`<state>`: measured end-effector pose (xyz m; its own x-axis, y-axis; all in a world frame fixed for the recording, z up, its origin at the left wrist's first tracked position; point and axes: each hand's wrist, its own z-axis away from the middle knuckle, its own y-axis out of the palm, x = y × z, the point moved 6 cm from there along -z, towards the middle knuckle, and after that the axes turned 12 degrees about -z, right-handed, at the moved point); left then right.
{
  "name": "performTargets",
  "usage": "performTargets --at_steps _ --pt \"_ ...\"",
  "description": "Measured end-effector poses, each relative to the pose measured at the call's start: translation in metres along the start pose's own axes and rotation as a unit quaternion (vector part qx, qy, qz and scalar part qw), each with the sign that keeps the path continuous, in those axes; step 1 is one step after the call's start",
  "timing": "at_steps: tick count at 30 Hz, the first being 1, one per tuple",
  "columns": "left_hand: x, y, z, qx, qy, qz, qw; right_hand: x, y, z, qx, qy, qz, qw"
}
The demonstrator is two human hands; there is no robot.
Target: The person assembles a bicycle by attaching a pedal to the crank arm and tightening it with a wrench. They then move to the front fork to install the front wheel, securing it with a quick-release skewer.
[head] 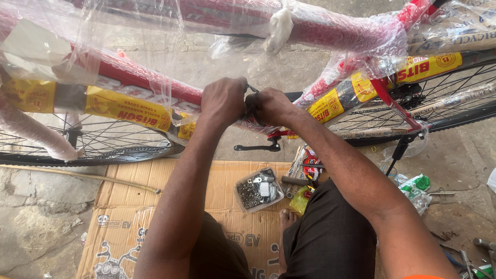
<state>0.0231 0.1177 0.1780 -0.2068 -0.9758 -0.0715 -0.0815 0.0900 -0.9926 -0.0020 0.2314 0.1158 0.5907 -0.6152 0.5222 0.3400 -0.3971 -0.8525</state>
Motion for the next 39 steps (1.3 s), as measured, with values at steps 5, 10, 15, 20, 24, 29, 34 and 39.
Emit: performTargets --at_steps 5,10,15,20,24,29,34,39 --pt "0.002 -0.001 0.001 0.002 -0.002 0.008 1.0 0.004 -0.002 0.0 0.028 0.024 0.029 0.999" --pt "0.003 0.006 0.002 0.008 0.004 0.007 1.0 0.008 -0.004 0.005 0.026 0.023 -0.068 0.997" --pt "0.005 0.012 -0.001 0.021 0.009 -0.01 1.0 0.005 0.004 -0.001 0.008 0.0 0.009 1.0" --pt "0.0 0.009 0.002 0.015 0.003 0.008 1.0 -0.003 0.003 0.005 -0.007 -0.006 -0.021 1.0" --pt "-0.002 0.005 0.006 -0.001 0.007 0.012 1.0 -0.002 0.001 0.008 -0.004 -0.016 -0.046 0.999" --pt "-0.002 0.006 0.004 0.003 0.007 0.004 1.0 -0.003 0.005 0.003 -0.001 -0.001 0.006 1.0" --pt "-0.005 0.009 0.007 0.006 -0.001 0.002 1.0 -0.008 0.004 0.01 -0.014 -0.005 -0.036 0.999" --pt "-0.004 0.014 0.01 -0.007 0.001 0.003 1.0 -0.009 0.007 0.013 -0.015 -0.061 -0.052 0.997"
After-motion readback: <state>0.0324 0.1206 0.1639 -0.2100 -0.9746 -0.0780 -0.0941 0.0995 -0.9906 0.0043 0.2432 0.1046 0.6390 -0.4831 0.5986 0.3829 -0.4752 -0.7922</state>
